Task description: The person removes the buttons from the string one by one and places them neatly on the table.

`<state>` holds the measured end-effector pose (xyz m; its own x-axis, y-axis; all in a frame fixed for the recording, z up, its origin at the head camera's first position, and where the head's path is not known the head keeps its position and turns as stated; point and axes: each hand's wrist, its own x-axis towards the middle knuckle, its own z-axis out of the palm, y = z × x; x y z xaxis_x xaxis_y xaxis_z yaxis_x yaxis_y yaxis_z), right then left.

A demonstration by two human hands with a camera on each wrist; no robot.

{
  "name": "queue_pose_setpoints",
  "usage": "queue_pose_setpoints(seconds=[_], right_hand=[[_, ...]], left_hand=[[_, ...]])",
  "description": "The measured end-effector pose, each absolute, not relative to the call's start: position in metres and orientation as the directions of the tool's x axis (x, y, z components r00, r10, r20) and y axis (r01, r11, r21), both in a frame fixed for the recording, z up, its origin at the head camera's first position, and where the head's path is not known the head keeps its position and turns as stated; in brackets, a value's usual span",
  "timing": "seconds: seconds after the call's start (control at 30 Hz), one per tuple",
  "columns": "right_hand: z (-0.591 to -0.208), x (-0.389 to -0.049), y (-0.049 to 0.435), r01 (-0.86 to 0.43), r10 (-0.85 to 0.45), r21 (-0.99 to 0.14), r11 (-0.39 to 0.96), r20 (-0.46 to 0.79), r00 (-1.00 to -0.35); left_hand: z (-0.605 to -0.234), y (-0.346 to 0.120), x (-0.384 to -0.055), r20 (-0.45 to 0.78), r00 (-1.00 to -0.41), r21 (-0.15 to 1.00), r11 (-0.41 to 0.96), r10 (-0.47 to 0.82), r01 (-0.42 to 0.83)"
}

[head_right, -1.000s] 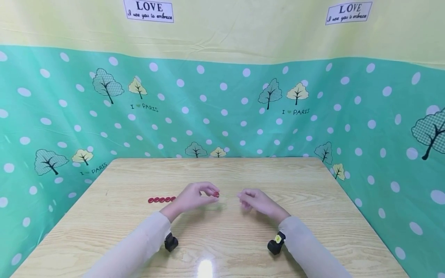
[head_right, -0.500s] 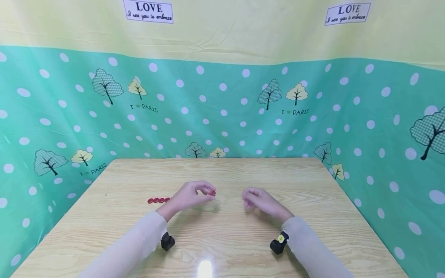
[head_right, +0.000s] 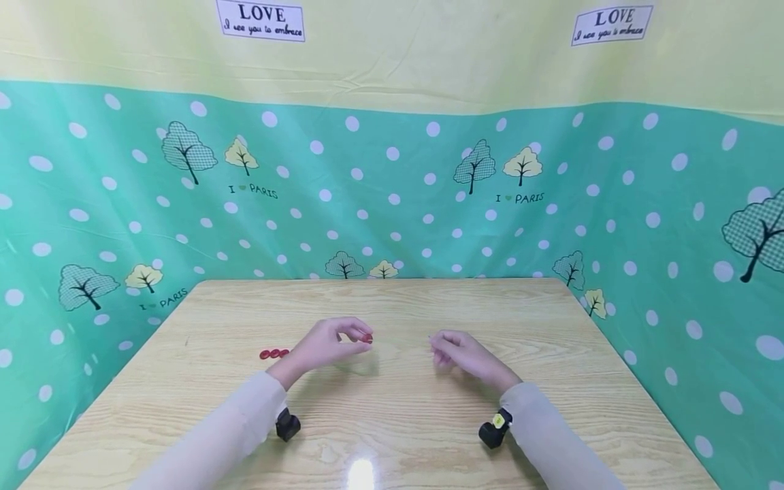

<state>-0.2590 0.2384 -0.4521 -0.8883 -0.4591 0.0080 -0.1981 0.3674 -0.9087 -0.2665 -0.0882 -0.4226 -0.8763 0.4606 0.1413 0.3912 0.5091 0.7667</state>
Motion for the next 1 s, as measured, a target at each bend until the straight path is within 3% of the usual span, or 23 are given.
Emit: queue_pose_setpoints(seconds=[1.0], right_hand=[[-0.451, -0.26, 0.247, -0.165, -0.424, -0.916, 0.366, -0.006, -0.906]], left_hand=[[-0.412, -0.123, -0.266, 0.151, -0.899, 0.76, 0.533, 0.412, 0.372]])
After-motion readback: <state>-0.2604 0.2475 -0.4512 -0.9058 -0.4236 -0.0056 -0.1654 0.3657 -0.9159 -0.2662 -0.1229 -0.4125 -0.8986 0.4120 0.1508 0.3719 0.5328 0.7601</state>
